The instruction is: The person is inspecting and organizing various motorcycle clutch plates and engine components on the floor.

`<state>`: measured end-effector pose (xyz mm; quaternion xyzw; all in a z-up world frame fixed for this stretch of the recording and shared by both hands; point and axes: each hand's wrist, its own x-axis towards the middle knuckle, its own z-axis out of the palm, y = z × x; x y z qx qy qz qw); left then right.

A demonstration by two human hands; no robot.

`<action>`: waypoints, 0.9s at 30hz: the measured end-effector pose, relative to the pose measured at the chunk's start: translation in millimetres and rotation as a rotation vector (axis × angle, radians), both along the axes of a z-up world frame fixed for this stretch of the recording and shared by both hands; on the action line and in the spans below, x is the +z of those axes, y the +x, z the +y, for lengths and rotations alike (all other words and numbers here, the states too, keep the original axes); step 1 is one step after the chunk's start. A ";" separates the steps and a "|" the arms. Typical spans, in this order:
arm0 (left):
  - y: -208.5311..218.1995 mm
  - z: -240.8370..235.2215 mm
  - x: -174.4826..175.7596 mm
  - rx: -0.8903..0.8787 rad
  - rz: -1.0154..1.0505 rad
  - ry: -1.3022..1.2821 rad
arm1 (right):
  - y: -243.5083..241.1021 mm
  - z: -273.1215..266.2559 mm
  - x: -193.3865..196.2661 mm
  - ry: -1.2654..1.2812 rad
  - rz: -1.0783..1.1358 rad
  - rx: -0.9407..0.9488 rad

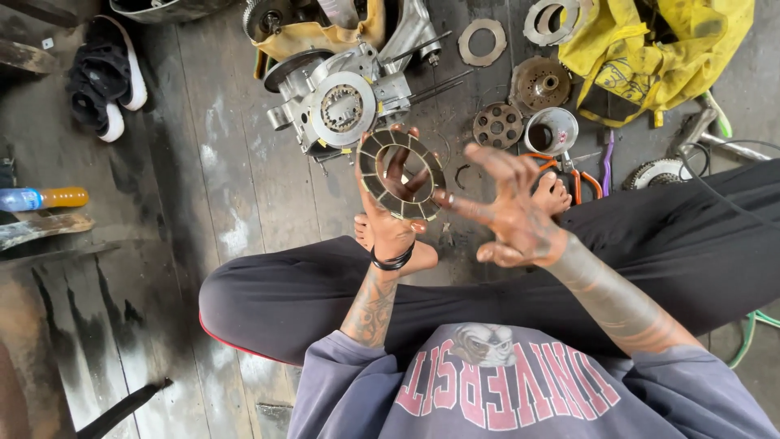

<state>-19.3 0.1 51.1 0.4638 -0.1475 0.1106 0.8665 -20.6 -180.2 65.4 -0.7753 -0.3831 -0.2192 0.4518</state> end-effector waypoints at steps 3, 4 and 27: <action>-1.1 2.4 -11.1 0.034 -0.014 0.000 | -1.6 -1.4 23.8 -0.173 0.001 -0.142; -0.3 2.6 -14.6 0.057 -0.049 0.024 | -6.6 3.0 24.3 -0.142 -0.015 -0.111; -6.5 24.0 -15.2 -0.264 0.258 -0.285 | 60.4 -110.3 -71.7 -0.260 0.563 -0.452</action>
